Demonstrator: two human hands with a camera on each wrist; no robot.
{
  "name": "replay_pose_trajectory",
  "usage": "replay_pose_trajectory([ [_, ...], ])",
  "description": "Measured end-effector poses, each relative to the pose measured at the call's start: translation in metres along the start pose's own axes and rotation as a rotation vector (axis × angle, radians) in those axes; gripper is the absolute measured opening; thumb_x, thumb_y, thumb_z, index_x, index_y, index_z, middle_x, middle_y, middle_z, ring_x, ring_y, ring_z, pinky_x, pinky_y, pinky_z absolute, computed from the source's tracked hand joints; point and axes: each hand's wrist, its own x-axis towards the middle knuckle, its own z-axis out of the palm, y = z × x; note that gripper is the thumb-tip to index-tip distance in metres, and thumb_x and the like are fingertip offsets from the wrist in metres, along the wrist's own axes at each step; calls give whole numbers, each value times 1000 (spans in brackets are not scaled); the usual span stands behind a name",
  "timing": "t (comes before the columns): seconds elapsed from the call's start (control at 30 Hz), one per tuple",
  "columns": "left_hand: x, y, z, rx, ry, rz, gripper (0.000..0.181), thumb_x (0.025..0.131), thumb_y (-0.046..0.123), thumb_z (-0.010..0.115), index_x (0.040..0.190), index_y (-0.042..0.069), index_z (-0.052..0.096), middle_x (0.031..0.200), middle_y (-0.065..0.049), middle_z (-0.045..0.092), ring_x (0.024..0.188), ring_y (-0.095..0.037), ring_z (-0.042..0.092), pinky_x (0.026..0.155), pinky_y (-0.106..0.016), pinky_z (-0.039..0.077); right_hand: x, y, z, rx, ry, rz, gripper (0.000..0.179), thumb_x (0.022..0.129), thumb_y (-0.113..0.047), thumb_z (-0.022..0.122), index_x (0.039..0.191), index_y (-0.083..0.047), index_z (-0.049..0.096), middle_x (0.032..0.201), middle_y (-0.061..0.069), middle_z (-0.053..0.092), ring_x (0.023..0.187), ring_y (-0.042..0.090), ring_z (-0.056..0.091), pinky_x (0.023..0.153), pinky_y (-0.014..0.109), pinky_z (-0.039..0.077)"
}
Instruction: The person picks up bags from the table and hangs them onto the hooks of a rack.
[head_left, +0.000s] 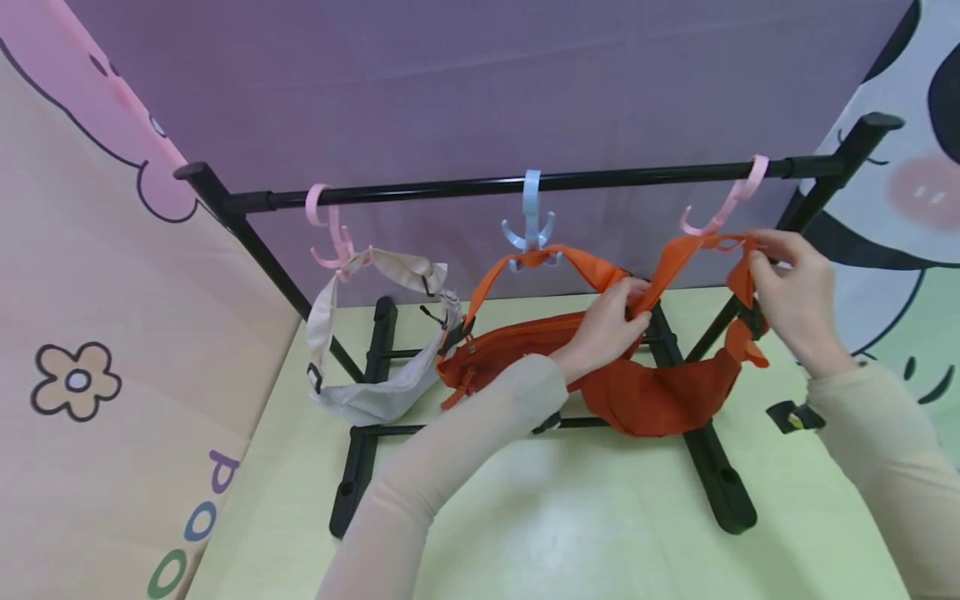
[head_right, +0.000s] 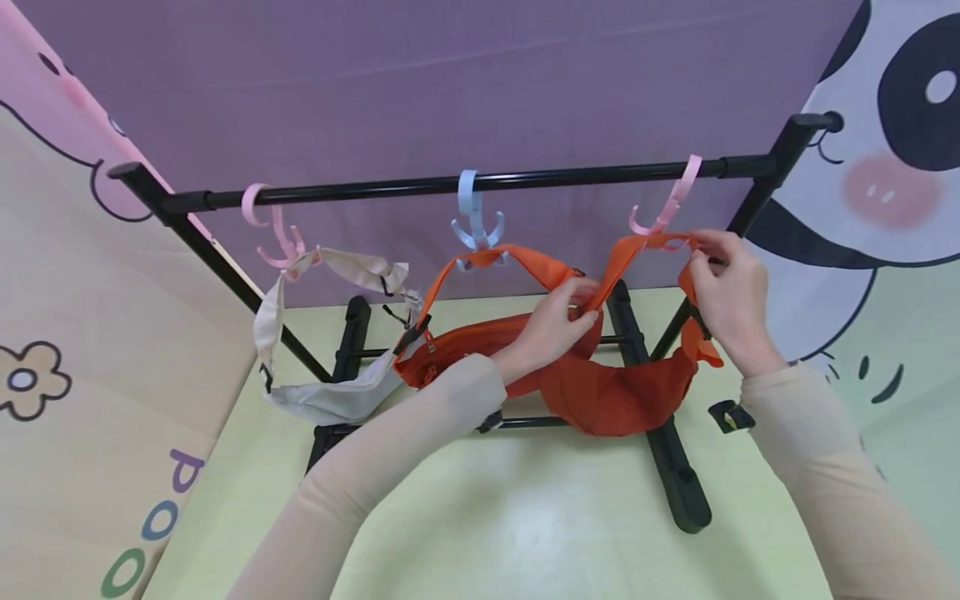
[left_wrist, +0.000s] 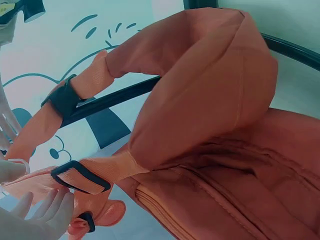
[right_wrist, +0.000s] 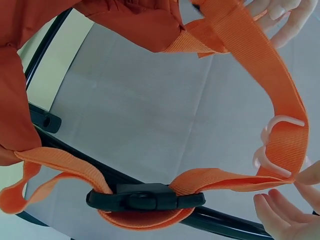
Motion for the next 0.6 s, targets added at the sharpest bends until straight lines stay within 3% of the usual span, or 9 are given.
replay_pose_trajectory([
  [0.17,-9,-3,-5,-12,-14,16,32,90,11,50,121,9,48,117,-3,52,100,-10,50,80,-14,38,-4,-5,2,23,74,-20,34,91,-16,40,120,-3,53,114,12,51,95,2,45,88,19,39],
  [0.33,-19,-7,-9,-22,-13,51,29,90,11,49,119,8,49,113,-4,52,98,-11,49,81,-14,38,-11,-10,2,21,111,-50,33,91,-15,40,117,-2,54,115,12,51,100,11,45,91,23,38],
  [0.6,-41,-12,-19,-10,15,94,25,90,9,49,114,4,53,108,-4,54,95,-10,51,82,-15,40,-24,-17,8,75,113,-137,29,89,-10,43,109,2,59,103,13,56,85,-5,44,87,18,39],
])
